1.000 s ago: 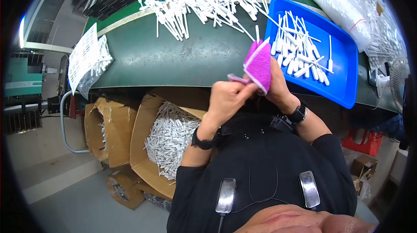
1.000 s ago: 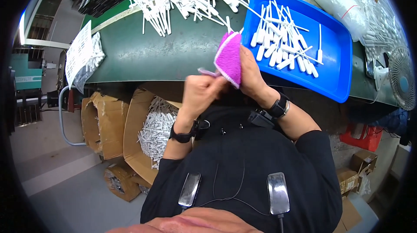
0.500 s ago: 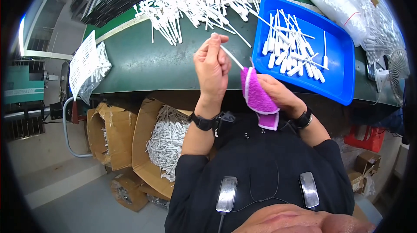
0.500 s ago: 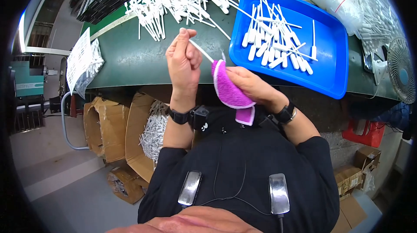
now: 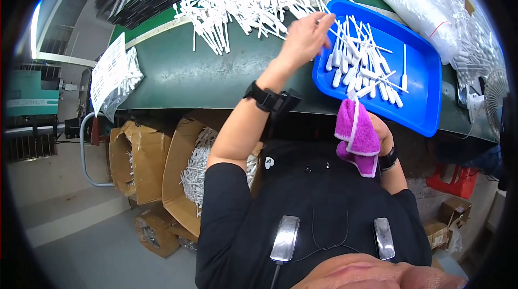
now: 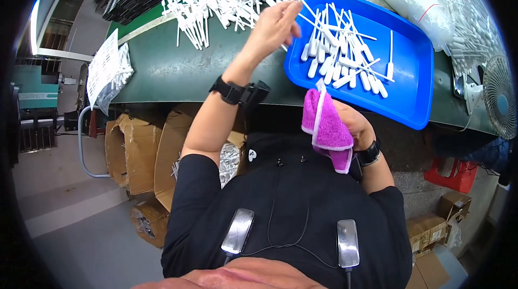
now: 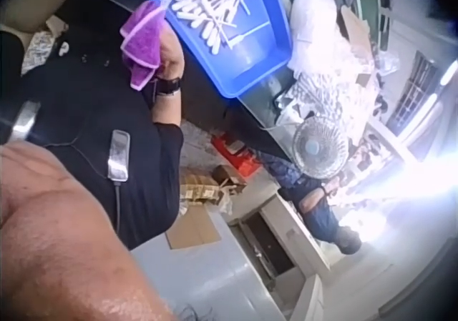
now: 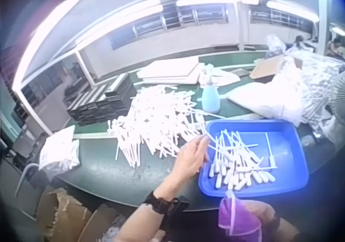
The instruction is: The person picks up a swab from a pile, wipes it with a cloth, and places it into a blue tray, repeating this process for several swabs.
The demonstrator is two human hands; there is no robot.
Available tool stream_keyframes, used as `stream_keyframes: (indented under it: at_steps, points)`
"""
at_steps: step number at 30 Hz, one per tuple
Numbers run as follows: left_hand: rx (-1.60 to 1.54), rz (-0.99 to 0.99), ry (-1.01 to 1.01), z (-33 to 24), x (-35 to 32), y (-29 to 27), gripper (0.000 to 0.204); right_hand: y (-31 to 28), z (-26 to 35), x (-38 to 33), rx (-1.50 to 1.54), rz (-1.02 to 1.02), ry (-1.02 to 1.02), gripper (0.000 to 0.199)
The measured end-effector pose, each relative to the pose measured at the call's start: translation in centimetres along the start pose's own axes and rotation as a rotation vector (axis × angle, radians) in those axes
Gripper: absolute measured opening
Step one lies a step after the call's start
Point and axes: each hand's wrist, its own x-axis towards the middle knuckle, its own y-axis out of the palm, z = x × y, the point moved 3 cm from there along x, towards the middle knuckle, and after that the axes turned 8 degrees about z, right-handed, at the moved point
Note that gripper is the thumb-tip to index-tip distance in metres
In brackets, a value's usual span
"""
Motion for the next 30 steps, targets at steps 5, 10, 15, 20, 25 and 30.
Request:
stream_keyframes:
  at_steps: [5, 10, 15, 20, 25, 30]
  points:
    - [1.182, -0.194, 0.227, 5.5, 0.3, -6.0, 0.014, 2.0, 1.8, 0.1, 0.197, -0.116, 0.051, 0.037]
    - [1.376, -0.026, 0.145, 6.3, 1.2, -6.4, 0.015, 2.7, 2.1, 2.1, 0.215, -0.037, 0.011, 0.036]
    - [1.214, -0.286, 0.439, 3.4, -2.3, -6.9, 0.017, 2.6, 1.8, 3.9, 0.261, 0.052, -0.038, 0.04]
    - [-0.048, -0.357, 0.014, 4.9, -5.6, -6.5, 0.023, 2.3, 1.9, 5.5, 0.378, 0.129, -0.075, 0.043]
    - [-0.471, -0.356, -0.036, 8.9, -6.8, -6.5, 0.025, 3.4, 1.6, 7.2, 0.414, 0.084, -0.057, 0.037]
    - [-0.64, -0.3, -0.014, 9.2, -7.7, -6.4, 0.026, 3.6, 1.4, 7.4, 0.448, 0.058, -0.092, 0.03]
